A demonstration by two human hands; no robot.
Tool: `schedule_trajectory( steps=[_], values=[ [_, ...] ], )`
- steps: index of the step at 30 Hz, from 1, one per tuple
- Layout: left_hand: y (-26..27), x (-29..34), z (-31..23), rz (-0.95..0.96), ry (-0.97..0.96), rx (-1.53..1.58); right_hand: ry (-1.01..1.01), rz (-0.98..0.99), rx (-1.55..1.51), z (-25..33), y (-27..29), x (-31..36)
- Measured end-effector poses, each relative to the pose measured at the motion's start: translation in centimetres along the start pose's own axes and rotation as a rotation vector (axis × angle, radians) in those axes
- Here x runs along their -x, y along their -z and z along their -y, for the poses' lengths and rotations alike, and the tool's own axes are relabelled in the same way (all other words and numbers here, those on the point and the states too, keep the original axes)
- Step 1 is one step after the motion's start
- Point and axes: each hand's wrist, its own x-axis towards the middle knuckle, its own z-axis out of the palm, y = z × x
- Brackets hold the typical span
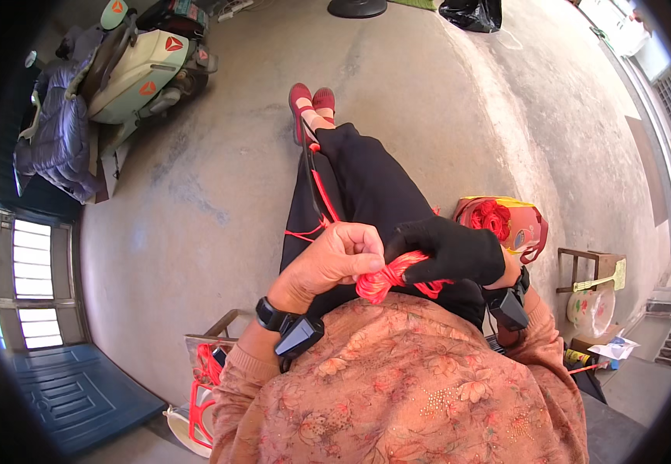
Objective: The recorder is sitting and tying small decorative knots using a bundle of red cord.
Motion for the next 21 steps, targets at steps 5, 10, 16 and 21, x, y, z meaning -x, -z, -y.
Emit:
schedule_trajectory(
  steps=[5, 10, 16, 21],
  values=[
    [0.1, -0.4, 2.8, -0.189, -0.137, 0.343, 0.011, -0.179, -0.189, -0.2, -0.8, -0.6],
    [0.0, -0.7, 3.8, -0.384, -0.083, 0.448, 0.110, -0.462, -0.142, -1.3, -1.8, -2.3],
    [-1.7, -0.5, 3.1, -0.524, 0.009, -0.558, -0.037, -0.844, 0.265, -2.7, -2.3, -3.1],
    [-2.1, 1.2, 0.0, -0.356, -0.188, -0.783, 0.092, -0.506, 0.596, -2.2, -1.8, -2.0]
  ],
)
